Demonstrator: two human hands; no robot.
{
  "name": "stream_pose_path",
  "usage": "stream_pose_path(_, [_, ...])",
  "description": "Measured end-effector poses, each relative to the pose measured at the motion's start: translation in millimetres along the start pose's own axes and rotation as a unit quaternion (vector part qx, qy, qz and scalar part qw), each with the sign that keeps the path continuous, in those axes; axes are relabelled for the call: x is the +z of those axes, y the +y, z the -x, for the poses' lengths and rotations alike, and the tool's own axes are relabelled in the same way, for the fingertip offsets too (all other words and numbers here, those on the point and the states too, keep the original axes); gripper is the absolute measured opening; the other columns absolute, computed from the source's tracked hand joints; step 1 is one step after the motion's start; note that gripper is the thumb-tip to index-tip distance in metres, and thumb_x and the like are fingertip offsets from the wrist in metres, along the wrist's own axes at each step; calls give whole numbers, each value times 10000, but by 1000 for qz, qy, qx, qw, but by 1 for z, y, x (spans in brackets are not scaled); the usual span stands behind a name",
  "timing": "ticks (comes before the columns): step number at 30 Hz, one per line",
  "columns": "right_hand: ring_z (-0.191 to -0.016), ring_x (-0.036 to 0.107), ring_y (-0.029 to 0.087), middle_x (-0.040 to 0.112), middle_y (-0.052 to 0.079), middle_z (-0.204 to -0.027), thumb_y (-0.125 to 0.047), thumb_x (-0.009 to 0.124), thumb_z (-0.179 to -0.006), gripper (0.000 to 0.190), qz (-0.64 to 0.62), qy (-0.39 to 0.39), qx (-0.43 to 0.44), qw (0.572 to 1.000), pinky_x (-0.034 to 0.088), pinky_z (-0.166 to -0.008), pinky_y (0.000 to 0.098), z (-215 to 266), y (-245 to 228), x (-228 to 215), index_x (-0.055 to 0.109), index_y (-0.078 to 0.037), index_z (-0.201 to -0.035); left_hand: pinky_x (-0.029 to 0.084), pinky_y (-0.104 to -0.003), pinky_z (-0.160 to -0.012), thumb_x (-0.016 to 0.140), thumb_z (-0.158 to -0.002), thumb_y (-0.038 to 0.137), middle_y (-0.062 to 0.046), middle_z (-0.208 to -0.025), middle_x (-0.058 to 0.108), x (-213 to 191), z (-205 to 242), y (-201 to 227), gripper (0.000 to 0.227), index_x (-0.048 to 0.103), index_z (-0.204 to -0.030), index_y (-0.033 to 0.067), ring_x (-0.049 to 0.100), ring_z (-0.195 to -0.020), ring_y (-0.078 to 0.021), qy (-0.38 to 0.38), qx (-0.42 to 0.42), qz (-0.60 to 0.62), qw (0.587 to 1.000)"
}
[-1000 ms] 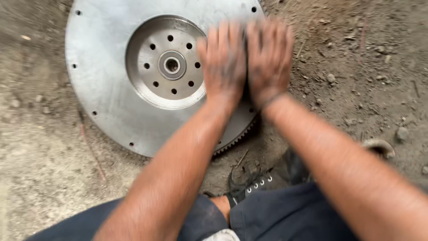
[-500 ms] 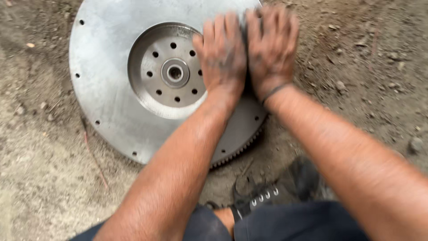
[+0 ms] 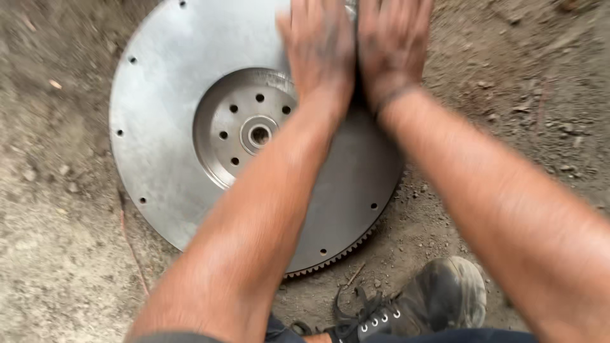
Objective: The person rubs a metal flywheel with their hands and then uses a piece of sandpaper to clean the surface.
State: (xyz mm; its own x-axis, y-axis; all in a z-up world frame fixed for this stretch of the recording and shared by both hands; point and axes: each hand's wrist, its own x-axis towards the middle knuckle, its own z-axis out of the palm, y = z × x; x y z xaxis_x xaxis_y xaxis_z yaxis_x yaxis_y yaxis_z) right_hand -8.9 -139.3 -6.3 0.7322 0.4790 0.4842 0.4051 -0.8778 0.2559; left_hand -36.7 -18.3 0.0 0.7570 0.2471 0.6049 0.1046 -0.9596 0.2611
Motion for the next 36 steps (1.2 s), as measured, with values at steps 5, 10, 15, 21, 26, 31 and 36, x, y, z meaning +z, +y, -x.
stream_pose_path(5, [-1396, 494, 382, 561, 179, -1429, -144, 507, -1074, 375, -55, -17, 5, 998, 358, -1217, 544, 73, -37, -65, 550, -45, -1433, 401, -483, -1003, 525, -967, 142, -96, -1135, 611, -84, 71, 7, 252, 580, -1211, 107, 552, -1131, -286, -103, -31, 31, 994])
stream_pose_path(10, [-1300, 539, 316, 590, 149, -1334, -97, 539, -920, 473, -139, -69, 28, 988, 405, -1163, 481, 126, -65, -164, 562, -52, -1390, 417, -447, -942, 522, -923, 158, -76, -1110, 597, -170, 127, 16, 276, 571, -1188, 99, 553, -1085, -254, -151, -1, -39, 988])
stream_pose_path(15, [-1157, 595, 325, 627, 152, -1206, -35, 586, -869, 335, -272, -63, 61, 958, 492, -992, 426, 134, -56, -224, 604, -31, -1204, 420, -415, -833, 563, -952, 195, -20, -978, 586, -177, 144, 16, 111, 565, -1055, 154, 563, -946, -217, -150, 7, -23, 988])
stream_pose_path(21, [-1065, 648, 297, 650, 129, -1116, -28, 548, -936, 298, -366, -183, 148, 900, 553, -914, 396, 144, -64, -279, 634, -28, -1221, 434, -431, -808, 614, -956, 263, -39, -934, 621, -168, 136, 12, 131, 577, -993, 143, 584, -937, -249, -144, -16, 55, 988])
stream_pose_path(26, [-1093, 633, 332, 665, 136, -1123, 1, 560, -895, 327, -403, -167, 141, 889, 527, -949, 430, 154, -61, -283, 642, -16, -1211, 473, -437, -820, 650, -916, 191, -97, -951, 625, -193, 128, 2, 163, 579, -1012, 80, 598, -915, -292, -119, 10, 124, 985])
stream_pose_path(31, [-1104, 645, 348, 681, 144, -1130, 31, 555, -867, 297, -453, -150, 157, 865, 518, -974, 420, 166, -58, -263, 689, -17, -1127, 494, -443, -796, 671, -881, 150, -125, -935, 624, -232, 122, 6, 136, 615, -964, 58, 613, -929, -322, -162, 58, 124, 977])
stream_pose_path(36, [-1115, 655, 355, 686, 167, -1158, 61, 549, -799, 366, -502, -121, 160, 841, 511, -1001, 415, 177, -54, -234, 692, 5, -1131, 502, -440, -804, 656, -769, 83, -122, -978, 627, -263, 151, 7, 172, 631, -937, 58, 619, -996, -314, -233, 146, 86, 958])
